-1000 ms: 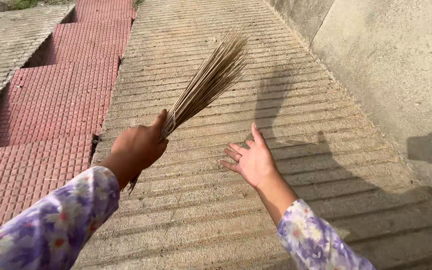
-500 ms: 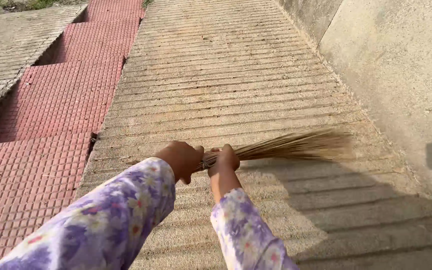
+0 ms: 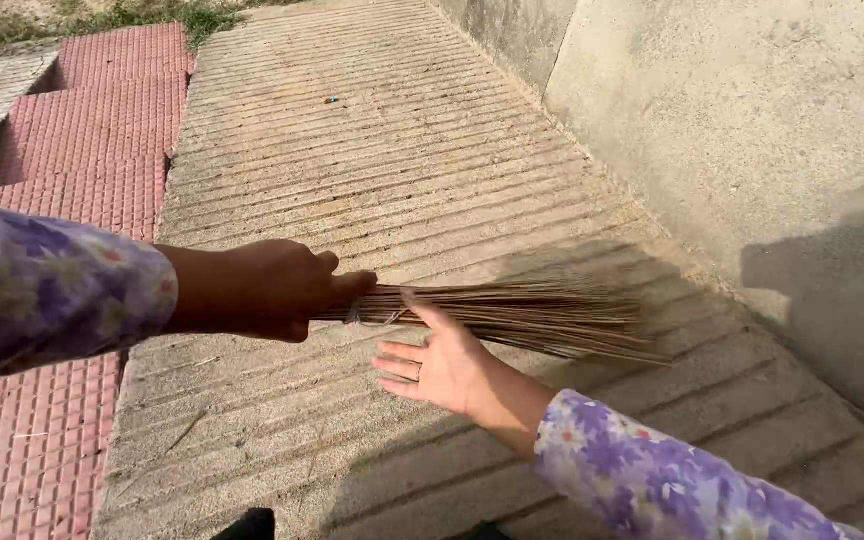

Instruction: Shaking and striking a bundle of broom material against concrete stairs to clean it.

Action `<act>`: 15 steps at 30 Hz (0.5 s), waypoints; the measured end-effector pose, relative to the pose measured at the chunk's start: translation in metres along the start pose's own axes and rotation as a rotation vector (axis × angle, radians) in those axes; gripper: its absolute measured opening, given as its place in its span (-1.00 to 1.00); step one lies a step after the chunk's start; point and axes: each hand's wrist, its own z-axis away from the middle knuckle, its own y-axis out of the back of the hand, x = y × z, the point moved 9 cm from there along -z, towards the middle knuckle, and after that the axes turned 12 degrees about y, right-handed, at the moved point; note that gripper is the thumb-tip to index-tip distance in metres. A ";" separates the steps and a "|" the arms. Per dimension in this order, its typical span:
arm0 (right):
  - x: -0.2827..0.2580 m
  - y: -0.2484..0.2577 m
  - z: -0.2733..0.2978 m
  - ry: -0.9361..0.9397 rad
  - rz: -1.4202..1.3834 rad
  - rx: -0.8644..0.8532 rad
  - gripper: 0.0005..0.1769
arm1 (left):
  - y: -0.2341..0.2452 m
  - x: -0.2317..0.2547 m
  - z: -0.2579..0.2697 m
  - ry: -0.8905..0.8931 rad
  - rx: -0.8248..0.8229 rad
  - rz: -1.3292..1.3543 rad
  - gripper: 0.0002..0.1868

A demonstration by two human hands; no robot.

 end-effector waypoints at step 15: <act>-0.057 -0.031 -0.013 0.323 0.694 0.046 -0.20 | -0.066 -0.233 -0.080 0.673 0.087 0.115 -0.02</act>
